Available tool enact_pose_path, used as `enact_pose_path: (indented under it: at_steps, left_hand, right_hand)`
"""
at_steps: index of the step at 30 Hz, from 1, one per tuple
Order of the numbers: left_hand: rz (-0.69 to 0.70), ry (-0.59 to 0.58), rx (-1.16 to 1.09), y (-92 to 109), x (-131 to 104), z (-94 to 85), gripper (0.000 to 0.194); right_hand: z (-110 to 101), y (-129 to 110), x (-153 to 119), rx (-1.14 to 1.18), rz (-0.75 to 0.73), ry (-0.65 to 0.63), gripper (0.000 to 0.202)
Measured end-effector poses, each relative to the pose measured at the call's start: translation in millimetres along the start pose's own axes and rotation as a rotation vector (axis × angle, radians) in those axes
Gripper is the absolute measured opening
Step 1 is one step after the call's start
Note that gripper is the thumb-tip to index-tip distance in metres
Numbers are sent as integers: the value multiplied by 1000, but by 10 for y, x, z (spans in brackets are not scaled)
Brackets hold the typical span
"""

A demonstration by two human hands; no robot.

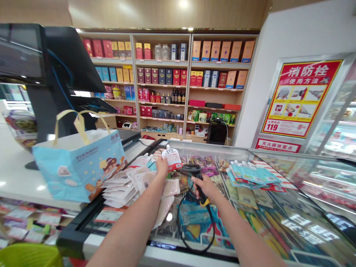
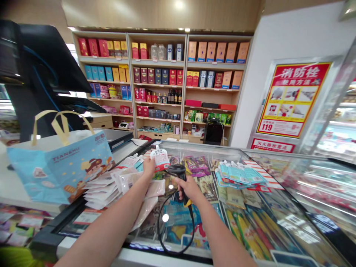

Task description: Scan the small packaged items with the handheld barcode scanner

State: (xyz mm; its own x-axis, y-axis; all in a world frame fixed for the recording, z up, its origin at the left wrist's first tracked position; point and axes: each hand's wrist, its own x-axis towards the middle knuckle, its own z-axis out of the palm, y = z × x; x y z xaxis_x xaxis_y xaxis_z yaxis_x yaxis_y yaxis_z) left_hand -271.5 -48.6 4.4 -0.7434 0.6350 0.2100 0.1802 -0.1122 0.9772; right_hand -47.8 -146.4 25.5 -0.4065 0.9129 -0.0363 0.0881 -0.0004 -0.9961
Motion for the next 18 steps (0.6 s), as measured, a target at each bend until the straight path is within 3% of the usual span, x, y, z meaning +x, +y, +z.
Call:
enact_pose_path:
  at_steps: [4,11,14,18]
  left_hand:
    - [-113,-48,-142,68,-17,61,7]
    - [-235,-337,-344,310,-323,347,5]
    - [-223,-465,-326,437,-556,612,6]
    - [-218,-534,-259,628,-928,1139,14]
  right_hand:
    - [-19,1,32,55,-26,36,34]
    - [-304,-119,-53,142,-21,123,37]
    - [-557,-200,-194,162,-37,177,36]
    - [-973,-252,-421,149,-60,286,33]
